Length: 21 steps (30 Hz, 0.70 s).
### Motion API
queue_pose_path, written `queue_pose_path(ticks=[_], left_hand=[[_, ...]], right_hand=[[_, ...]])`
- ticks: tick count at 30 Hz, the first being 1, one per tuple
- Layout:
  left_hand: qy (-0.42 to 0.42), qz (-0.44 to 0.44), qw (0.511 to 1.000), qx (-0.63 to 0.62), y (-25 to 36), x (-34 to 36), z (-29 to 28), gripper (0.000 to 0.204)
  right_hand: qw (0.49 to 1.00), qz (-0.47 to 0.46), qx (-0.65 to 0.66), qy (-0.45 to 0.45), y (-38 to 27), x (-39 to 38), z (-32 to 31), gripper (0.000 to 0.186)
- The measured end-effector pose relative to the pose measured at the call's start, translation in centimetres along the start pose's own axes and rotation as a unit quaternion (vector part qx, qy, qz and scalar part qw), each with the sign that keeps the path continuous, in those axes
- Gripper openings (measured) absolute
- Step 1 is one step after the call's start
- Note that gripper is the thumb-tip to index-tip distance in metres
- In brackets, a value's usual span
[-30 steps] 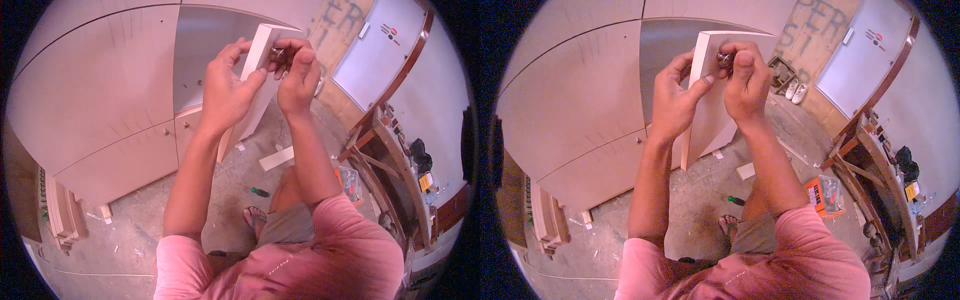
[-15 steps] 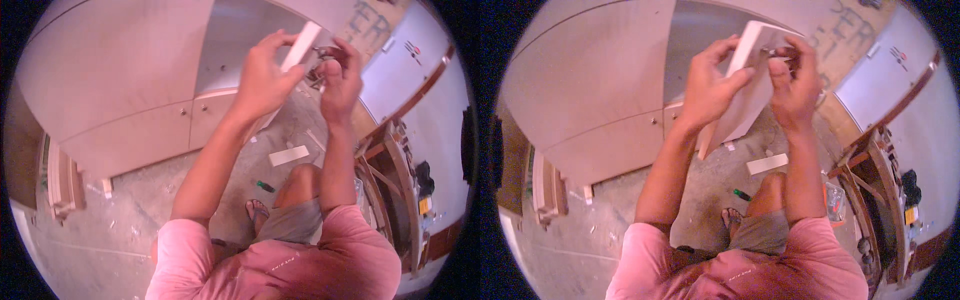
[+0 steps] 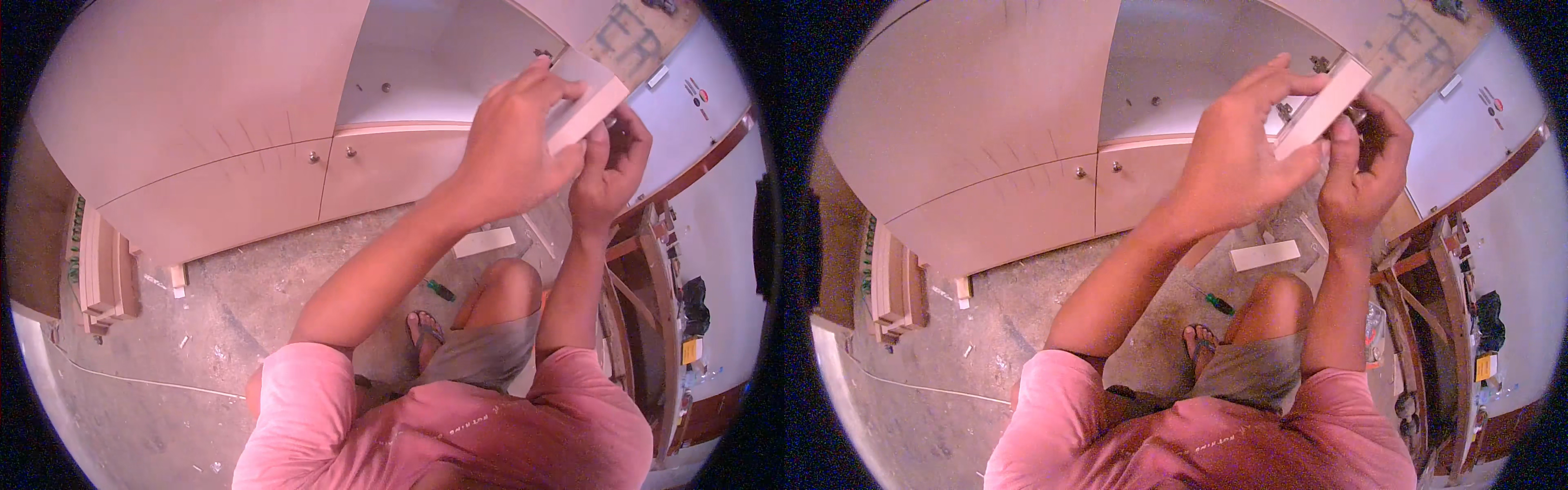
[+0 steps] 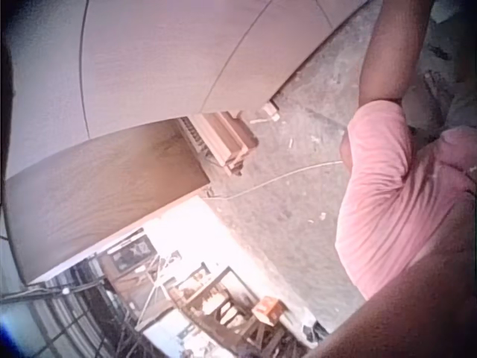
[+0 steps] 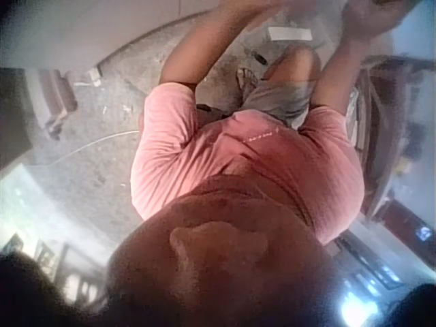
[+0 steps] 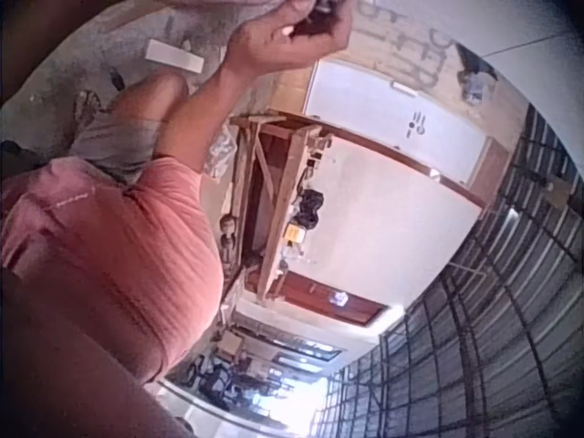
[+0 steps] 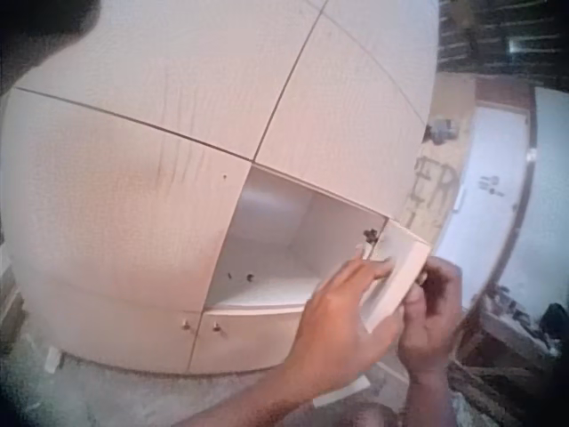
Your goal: The person installs a handle on a cabinet door by holding the handle against the pre-drilled hole and securing it with a screw using a screwdriver.
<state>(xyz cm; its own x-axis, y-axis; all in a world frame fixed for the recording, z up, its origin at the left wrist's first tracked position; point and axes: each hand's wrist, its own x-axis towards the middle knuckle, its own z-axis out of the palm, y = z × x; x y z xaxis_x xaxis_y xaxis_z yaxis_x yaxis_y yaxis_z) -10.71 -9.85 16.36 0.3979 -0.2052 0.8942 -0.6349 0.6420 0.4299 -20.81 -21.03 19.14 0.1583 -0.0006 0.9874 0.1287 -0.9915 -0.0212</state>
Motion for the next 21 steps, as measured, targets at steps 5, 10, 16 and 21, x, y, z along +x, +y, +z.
queue_pose_path(ticks=[5,10,16,21], left_hand=[[0.022,0.025,0.999,-0.008,0.2,-0.5,1.2,0.048],[0.024,0.033,0.999,0.005,0.2,-0.5,1.1,0.048],[0.017,0.026,0.999,-0.013,0.3,-0.5,1.3,0.047],[0.006,0.014,1.0,0.002,0.7,-0.2,1.3,0.048]], right_hand=[[0.98,0.158,-0.036,-0.111,0.3,1.2,-3.1,0.039],[0.99,0.076,0.117,-0.02,0.1,0.7,-3.2,0.037],[0.984,0.146,-0.069,-0.07,-0.1,0.8,-3.5,0.035],[0.995,0.013,0.096,-0.035,-0.3,0.8,-3.2,0.032]])
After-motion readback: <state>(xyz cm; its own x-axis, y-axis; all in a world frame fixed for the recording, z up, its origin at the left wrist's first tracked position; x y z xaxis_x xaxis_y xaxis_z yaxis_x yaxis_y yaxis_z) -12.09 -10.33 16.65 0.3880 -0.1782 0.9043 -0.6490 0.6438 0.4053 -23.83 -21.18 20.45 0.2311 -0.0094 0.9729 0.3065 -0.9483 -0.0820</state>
